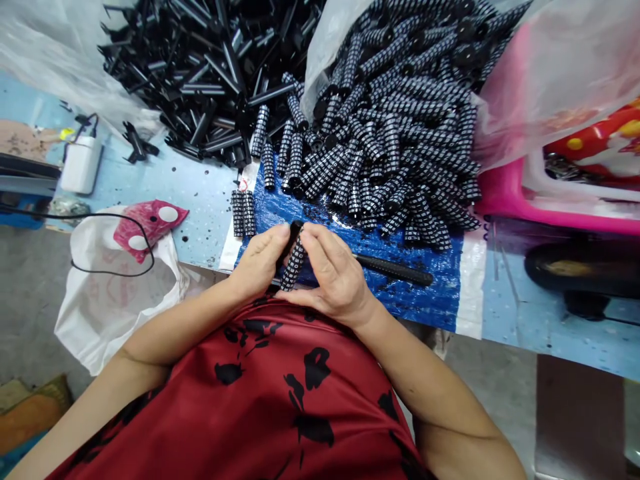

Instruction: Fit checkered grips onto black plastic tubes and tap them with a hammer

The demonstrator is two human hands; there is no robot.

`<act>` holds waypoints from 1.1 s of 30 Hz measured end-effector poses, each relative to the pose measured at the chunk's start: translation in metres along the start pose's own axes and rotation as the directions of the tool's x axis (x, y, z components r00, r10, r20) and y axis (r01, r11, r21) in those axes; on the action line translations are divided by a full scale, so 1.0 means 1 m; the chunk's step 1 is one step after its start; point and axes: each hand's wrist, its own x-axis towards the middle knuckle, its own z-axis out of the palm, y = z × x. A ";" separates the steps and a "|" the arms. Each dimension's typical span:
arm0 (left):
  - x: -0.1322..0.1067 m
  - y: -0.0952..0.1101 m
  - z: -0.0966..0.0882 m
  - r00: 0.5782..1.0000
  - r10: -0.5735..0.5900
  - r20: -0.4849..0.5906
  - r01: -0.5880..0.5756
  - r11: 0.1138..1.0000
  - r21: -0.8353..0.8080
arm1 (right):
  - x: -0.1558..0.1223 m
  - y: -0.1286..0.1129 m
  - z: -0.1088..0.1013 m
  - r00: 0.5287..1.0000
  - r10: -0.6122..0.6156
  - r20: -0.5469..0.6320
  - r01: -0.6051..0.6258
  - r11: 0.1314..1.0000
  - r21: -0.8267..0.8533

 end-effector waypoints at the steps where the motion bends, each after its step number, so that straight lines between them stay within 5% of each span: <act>1: 0.000 -0.002 0.002 1.000 0.009 -0.010 -0.010 1.000 -0.019 | 0.000 -0.001 0.000 1.000 -0.011 -0.008 0.010 1.000 -0.012; 9: -0.001 -0.007 -0.001 0.990 -0.099 0.102 0.126 0.945 -0.303 | -0.001 0.003 -0.002 0.997 -0.071 -0.001 0.071 0.995 -0.077; 14: 0.000 -0.012 -0.008 0.916 -0.320 0.242 0.398 0.796 -0.455 | -0.007 0.006 -0.002 0.993 0.036 0.110 -0.037 0.999 0.008; 16: 0.002 -0.020 -0.010 0.929 -0.305 0.210 0.368 0.821 -0.437 | -0.014 0.011 -0.007 0.986 0.071 0.149 -0.075 0.997 0.023; 18: 0.005 -0.028 -0.013 0.985 -0.137 0.110 0.163 0.944 -0.286 | -0.027 0.019 -0.016 0.976 0.138 0.170 -0.118 0.986 -0.121; 20: 0.008 -0.034 -0.019 0.993 0.104 0.050 -0.106 0.994 0.033 | -0.043 0.029 -0.027 0.957 0.227 0.181 -0.149 0.919 -0.366; 23: 0.014 -0.034 -0.030 0.951 0.293 0.100 -0.298 0.785 0.543 | -0.060 0.037 -0.045 0.927 0.306 0.217 -0.146 0.828 -0.542; 27: 0.026 -0.023 -0.038 0.973 0.161 0.167 -0.230 0.563 0.794 | -0.053 0.028 -0.061 0.930 0.335 0.152 -0.223 0.842 -0.491; 30: 0.034 -0.016 -0.039 0.983 0.052 0.175 -0.173 0.568 0.805 | -0.039 0.021 -0.062 0.957 0.282 0.063 -0.236 0.889 -0.393; 33: 0.037 -0.014 -0.037 0.988 -0.015 0.152 -0.104 0.657 0.746 | -0.032 0.023 -0.056 0.964 0.219 0.154 -0.142 0.905 -0.400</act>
